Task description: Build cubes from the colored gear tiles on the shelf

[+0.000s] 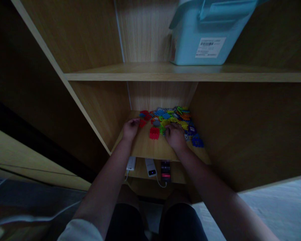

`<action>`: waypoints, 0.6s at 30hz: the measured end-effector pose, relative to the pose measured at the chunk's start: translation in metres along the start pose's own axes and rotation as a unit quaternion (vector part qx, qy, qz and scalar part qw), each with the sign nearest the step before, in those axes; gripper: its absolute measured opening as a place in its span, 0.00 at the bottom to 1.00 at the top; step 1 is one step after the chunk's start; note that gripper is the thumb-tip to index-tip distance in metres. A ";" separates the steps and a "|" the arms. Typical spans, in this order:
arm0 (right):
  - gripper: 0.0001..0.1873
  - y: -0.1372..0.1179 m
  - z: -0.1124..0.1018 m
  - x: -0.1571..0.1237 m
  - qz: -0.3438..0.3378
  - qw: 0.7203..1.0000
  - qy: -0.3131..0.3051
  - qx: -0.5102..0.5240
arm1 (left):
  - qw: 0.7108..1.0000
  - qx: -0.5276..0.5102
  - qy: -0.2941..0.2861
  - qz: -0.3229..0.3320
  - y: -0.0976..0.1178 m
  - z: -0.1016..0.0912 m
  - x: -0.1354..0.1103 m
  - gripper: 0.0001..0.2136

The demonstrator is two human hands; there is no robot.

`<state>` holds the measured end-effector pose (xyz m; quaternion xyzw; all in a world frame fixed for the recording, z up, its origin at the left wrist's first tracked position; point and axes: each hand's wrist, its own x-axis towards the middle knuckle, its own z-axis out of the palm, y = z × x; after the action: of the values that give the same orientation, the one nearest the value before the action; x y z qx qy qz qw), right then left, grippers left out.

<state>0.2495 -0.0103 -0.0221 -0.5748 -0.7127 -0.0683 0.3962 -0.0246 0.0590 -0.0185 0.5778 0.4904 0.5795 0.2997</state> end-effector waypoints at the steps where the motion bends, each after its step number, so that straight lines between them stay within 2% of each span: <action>1: 0.15 -0.002 -0.002 0.001 -0.007 1.000 0.010 0.007 | 0.999 -0.029 0.009 -0.011 0.001 0.001 -0.001 0.12; 5: 0.16 -0.012 -0.015 0.001 -0.045 0.997 0.048 0.035 | 0.988 -0.150 0.024 -0.038 0.009 0.006 -0.004 0.15; 7: 0.16 -0.018 -0.020 -0.001 -0.071 0.995 0.047 0.045 | 0.979 -0.199 0.020 -0.040 0.013 0.008 -0.005 0.16; 10: 0.18 -0.026 -0.025 -0.005 -0.119 0.992 0.003 0.036 | 0.964 -0.262 0.004 -0.051 0.019 0.010 -0.007 0.19; 14: 0.22 -0.033 -0.025 -0.010 -0.198 0.977 -0.080 0.011 | 0.944 -0.318 -0.046 -0.074 0.026 0.010 -0.011 0.21; 18: 0.25 -0.037 -0.022 -0.011 -0.217 0.970 -0.103 0.017 | 0.941 -0.311 -0.088 -0.095 0.032 0.009 -0.016 0.22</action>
<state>0.2279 -0.0431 -0.0007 -0.4031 -0.8586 -0.0808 0.3062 -0.0061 0.0359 0.0030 0.4551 0.3102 0.6185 0.5605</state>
